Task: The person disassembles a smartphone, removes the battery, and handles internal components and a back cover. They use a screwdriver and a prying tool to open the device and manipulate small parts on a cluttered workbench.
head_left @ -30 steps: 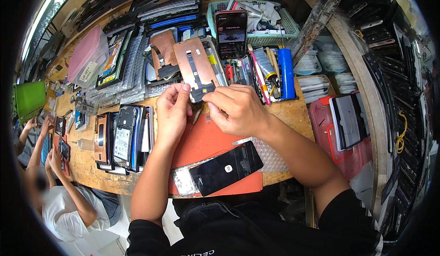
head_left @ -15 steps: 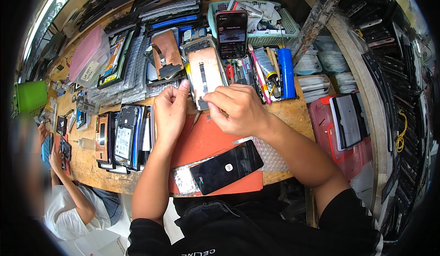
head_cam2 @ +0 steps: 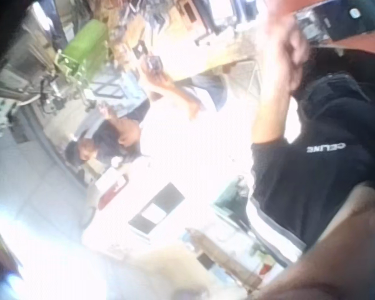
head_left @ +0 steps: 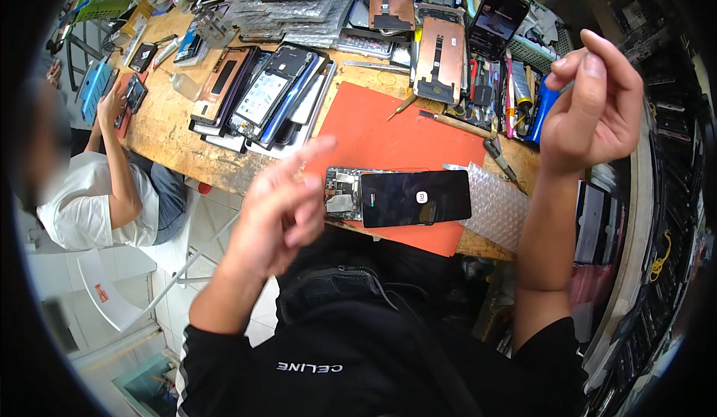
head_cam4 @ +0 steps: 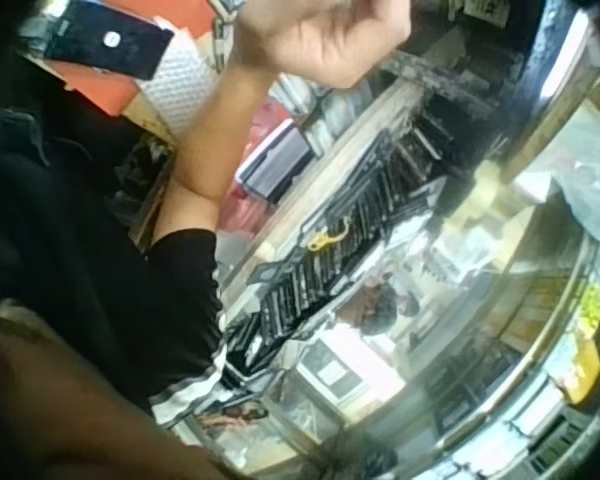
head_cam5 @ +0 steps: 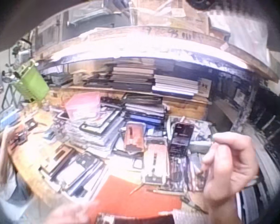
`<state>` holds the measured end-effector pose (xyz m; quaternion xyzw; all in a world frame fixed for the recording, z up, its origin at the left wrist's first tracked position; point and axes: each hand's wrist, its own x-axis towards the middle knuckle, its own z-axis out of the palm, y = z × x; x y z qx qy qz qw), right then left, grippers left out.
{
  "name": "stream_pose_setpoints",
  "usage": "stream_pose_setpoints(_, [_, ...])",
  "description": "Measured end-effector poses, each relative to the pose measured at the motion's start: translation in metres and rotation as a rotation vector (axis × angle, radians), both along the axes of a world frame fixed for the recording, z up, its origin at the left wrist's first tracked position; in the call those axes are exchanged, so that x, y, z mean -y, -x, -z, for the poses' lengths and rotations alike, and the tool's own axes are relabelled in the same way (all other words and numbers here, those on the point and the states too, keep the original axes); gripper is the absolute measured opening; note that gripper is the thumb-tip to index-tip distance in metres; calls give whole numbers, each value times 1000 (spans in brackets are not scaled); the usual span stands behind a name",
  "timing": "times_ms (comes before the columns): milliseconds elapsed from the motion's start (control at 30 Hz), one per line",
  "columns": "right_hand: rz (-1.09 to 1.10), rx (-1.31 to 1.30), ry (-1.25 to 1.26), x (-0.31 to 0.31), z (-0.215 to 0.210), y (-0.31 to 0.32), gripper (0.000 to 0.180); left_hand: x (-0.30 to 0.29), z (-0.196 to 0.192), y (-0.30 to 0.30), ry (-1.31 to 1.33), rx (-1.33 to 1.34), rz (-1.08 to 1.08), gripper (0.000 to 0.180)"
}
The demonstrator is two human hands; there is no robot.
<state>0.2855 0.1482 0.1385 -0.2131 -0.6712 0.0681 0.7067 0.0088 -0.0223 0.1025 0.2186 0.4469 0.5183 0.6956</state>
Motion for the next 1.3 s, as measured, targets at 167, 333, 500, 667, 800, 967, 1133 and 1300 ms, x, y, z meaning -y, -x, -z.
stream_pose_setpoints(167, [-92,120,-64,25,-13,4,25,45,36,-10,155,260,43,68])
stream_pose_setpoints(333, [-53,106,-72,31,-19,-13,27,33,56,-15,100,338,78,75])
stream_pose_setpoints(500, [-140,30,-152,20,-29,-36,25,23,50,-12,93,220,237,91])
stream_pose_setpoints(667, [-128,14,-178,19,-36,-36,24,12,37,-10,131,87,323,93])
stream_pose_setpoints(800, [-127,-6,-181,3,-46,-41,25,10,39,-8,134,127,315,93])
stream_pose_setpoints(967, [-126,-87,-40,-7,-50,-71,28,8,45,-5,143,152,166,60])
stream_pose_setpoints(1133, [-83,-91,76,-1,-35,-84,28,13,60,-2,152,269,58,54])
stream_pose_setpoints(1300, [-47,-16,105,2,-29,-97,29,30,52,1,154,264,107,61])
